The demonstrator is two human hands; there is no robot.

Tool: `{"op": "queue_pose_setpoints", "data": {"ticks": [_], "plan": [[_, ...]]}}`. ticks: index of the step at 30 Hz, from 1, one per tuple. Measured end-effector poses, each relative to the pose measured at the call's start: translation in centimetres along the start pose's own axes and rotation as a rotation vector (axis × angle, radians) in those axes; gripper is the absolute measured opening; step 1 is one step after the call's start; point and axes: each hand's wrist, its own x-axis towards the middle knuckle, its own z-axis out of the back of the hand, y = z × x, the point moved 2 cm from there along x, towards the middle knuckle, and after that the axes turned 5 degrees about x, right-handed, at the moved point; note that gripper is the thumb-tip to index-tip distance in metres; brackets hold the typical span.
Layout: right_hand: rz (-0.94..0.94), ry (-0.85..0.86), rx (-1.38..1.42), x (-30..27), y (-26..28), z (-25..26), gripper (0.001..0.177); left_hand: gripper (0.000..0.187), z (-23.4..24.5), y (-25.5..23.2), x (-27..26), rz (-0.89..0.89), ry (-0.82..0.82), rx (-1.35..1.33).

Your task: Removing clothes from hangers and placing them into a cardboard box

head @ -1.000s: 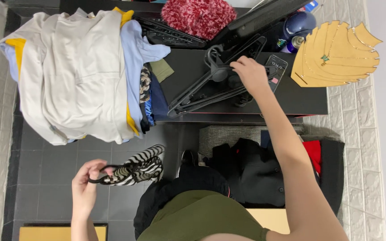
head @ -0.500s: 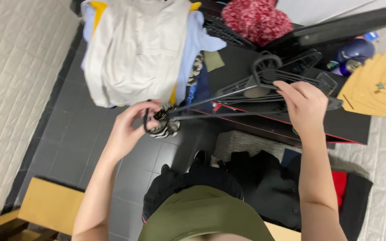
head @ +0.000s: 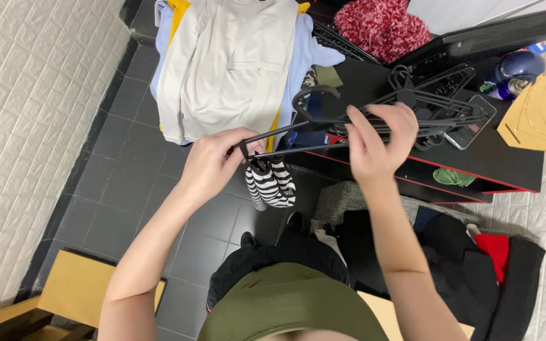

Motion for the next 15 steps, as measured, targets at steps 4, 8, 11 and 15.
{"op": "queue_pose_setpoints", "data": {"ticks": [4, 8, 11, 15], "plan": [[-0.135, 0.147, 0.114, -7.8, 6.6, -2.0, 0.023, 0.012, 1.6, 0.2, -1.2, -0.008, -0.063, -0.014], [-0.278, 0.216, 0.583, -8.1, 13.3, -9.0, 0.033, 0.016, 2.3, -1.0, -1.9, -0.025, -0.044, -0.179], [-0.357, 0.311, 0.678, -9.7, 13.9, -10.3, 0.028, 0.020, 2.5, 0.4, -2.4, -0.032, -0.024, -0.229], [-0.399, 0.414, 0.563, -11.4, 10.7, -7.2, 0.036, 0.021, 5.3, 1.9, -3.2, -0.078, -0.041, -0.221]]}}
